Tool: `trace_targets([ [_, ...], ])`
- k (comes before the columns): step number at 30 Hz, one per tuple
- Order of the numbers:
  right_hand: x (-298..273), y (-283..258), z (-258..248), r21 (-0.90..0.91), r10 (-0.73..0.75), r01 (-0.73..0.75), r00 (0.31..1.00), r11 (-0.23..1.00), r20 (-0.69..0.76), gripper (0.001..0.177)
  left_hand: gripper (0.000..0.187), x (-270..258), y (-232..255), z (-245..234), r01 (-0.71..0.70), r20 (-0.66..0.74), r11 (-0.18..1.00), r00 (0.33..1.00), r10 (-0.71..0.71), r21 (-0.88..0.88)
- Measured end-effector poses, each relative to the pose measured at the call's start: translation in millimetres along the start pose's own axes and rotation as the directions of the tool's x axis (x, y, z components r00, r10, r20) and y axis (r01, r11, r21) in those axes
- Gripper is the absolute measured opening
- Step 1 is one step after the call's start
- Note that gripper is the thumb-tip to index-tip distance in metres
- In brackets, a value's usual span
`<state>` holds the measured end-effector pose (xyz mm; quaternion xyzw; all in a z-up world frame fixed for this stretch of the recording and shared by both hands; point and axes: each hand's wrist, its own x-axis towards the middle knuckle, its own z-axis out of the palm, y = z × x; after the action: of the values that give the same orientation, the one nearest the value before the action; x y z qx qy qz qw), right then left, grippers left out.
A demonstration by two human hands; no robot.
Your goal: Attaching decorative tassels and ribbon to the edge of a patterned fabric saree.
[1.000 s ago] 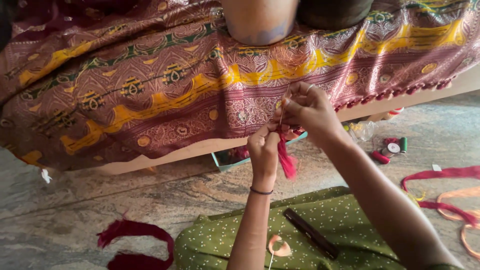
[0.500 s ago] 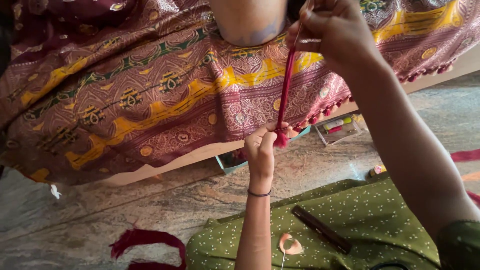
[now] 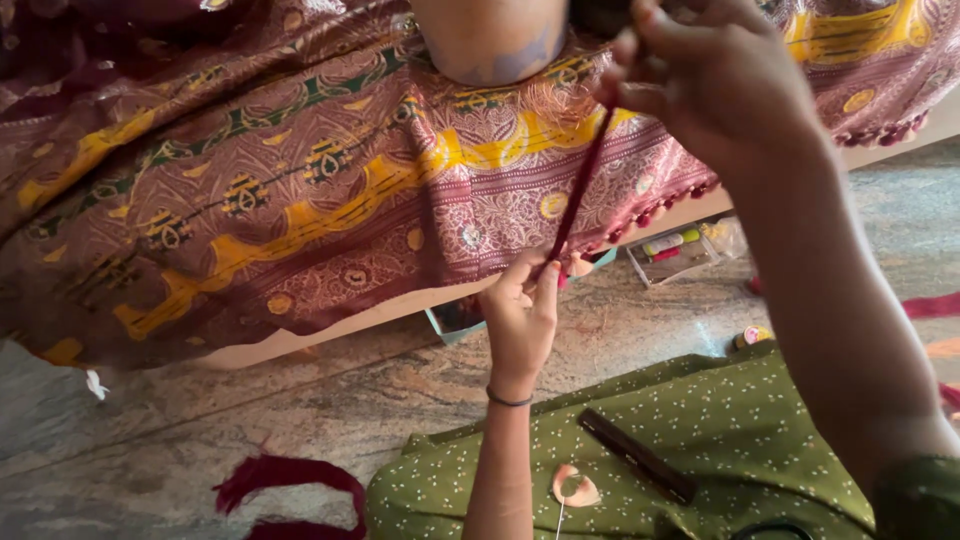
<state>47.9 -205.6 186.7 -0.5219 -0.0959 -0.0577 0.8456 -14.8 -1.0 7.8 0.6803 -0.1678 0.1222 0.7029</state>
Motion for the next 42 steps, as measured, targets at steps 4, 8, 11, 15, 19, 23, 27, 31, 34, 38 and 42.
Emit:
trace_targets([
  [4, -76.8, -2.3, -14.7, -0.437, -0.267, 0.413, 0.895, 0.799, 0.358, 0.014, 0.037, -4.4, 5.1, 7.4, -0.003, -0.043, 0.990, 0.999, -0.003, -0.140],
  [8, -150.1, 31.5, -14.9, -0.164, 0.262, -0.205, 0.799, 0.965, 0.542, 0.010, 0.025, -6.8, -23.2, 6.7, -0.038, -0.063, 0.954, 0.998, 0.020, -0.299],
  [11, -174.5, 60.8, -6.5, -0.359, 0.465, -0.330, 0.785, 0.873, 0.410, 0.008, 0.023, -7.9, -31.4, -2.2, -0.011, -0.035, 0.969, 0.999, 0.002, -0.248],
  [15, -187.9, 94.0, 10.7, -0.569, 0.486, -0.245, 0.813, 0.785, 0.321, 0.006, 0.023, -9.8, -32.9, -12.0, -0.006, 0.042, 0.938, 0.999, 0.022, -0.347],
  [19, -193.2, 167.5, -5.5, -0.648, 0.406, -0.125, 0.862, 0.752, 0.304, 0.006, 0.021, -2.5, 10.6, -4.7, 0.305, 0.077, 0.825, 0.949, -0.306, -0.475],
  [23, -184.9, 217.0, -30.5, -0.475, 0.277, -0.101, 0.907, 0.874, 0.318, 0.016, 0.027, -13.2, -40.3, -0.5, 0.270, -0.043, 0.833, 0.943, -0.331, -0.483],
  [27, -140.4, 184.2, -8.9, -0.205, 0.265, -0.256, 0.964, 0.945, 0.019, 0.034, 0.026, -17.6, -62.0, 3.5, 0.111, -0.172, 0.927, 0.968, -0.183, -0.357],
  [31, -104.3, 195.3, -18.6, -0.156, 0.321, -0.335, 0.941, 0.929, -0.111, 0.033, 0.029, -22.4, -57.4, 11.9, 0.061, -0.205, 0.935, 0.969, -0.139, -0.348],
  [34, -100.8, 208.0, -16.9, -0.108, 0.324, -0.332, 0.942, 0.937, -0.087, 0.024, 0.031, -26.6, -51.7, 14.4, 0.071, -0.243, 0.941, 0.957, -0.158, -0.330],
  [38, -108.2, 215.7, -7.5, -0.126, 0.191, -0.211, 0.970, 0.969, -0.153, 0.017, 0.015, -30.3, -36.8, 9.8, 0.190, -0.270, 0.941, 0.925, -0.267, -0.280],
  [42, -126.5, 217.0, 1.6, -0.259, 0.053, -0.100, 0.982, 0.961, -0.181, 0.019, 0.034, -34.9, -70.5, -3.5, 0.104, -0.212, 0.967, 0.965, -0.154, -0.231],
])
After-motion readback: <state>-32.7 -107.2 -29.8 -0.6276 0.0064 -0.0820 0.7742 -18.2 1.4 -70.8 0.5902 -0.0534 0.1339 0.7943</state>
